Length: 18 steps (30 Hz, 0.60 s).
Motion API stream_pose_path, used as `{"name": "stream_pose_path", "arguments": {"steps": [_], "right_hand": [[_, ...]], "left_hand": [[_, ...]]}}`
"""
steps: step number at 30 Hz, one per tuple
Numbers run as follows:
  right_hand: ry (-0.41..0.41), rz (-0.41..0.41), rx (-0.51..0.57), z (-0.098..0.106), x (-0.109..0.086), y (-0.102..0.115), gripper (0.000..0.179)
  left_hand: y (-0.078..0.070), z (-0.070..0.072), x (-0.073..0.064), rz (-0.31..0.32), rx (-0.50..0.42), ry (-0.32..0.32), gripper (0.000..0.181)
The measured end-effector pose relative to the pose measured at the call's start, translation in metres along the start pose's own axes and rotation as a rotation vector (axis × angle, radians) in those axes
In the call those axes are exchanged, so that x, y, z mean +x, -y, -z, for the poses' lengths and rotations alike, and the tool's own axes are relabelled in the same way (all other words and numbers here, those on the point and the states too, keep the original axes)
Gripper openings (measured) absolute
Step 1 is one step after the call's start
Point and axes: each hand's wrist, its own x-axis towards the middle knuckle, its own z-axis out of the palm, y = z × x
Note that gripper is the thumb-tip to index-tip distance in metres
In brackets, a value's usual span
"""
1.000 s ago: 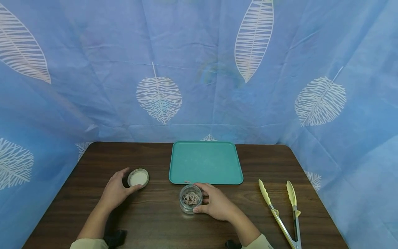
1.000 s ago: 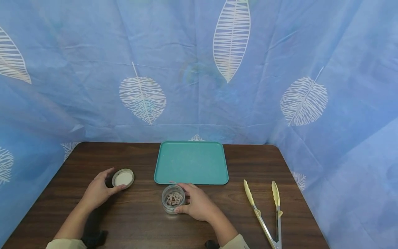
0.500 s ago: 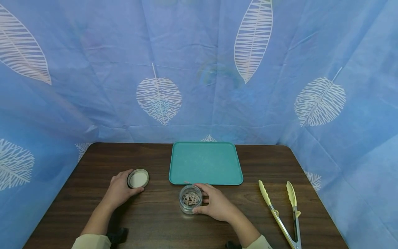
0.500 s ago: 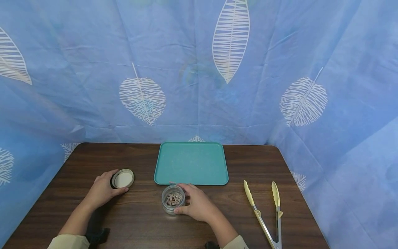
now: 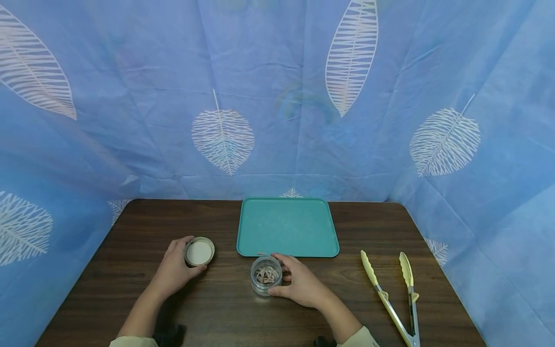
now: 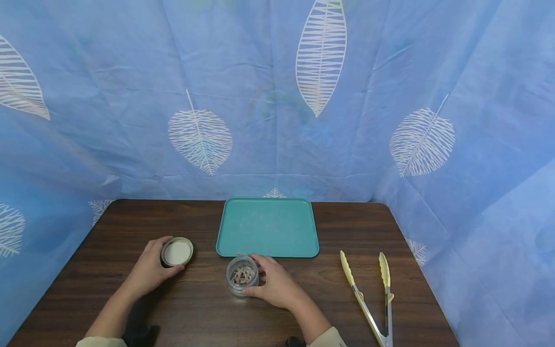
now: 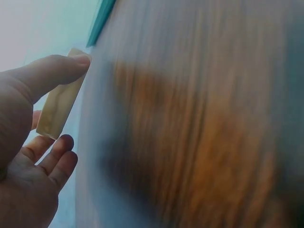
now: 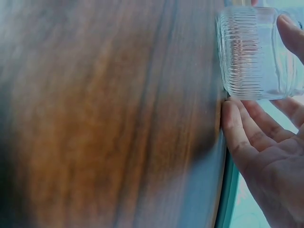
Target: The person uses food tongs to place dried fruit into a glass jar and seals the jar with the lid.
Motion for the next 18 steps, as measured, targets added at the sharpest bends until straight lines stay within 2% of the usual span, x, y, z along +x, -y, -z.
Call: {"name": "stream_pose_path", "arguments": {"steps": [6, 13, 18], "right_hand": [[0.006, 0.005, 0.024, 0.0, 0.0, 0.001, 0.089], [0.008, 0.001, 0.011, -0.002, 0.003, -0.002, 0.092], [-0.017, 0.002, -0.02, -0.005, 0.005, -0.001, 0.09]], "left_hand": [[-0.012, -0.004, -0.009, 0.014, -0.04, 0.001, 0.093], [-0.032, -0.011, -0.018, -0.027, -0.079, -0.042, 0.091], [-0.053, -0.029, -0.024, -0.055, -0.101, -0.084, 0.091]]}}
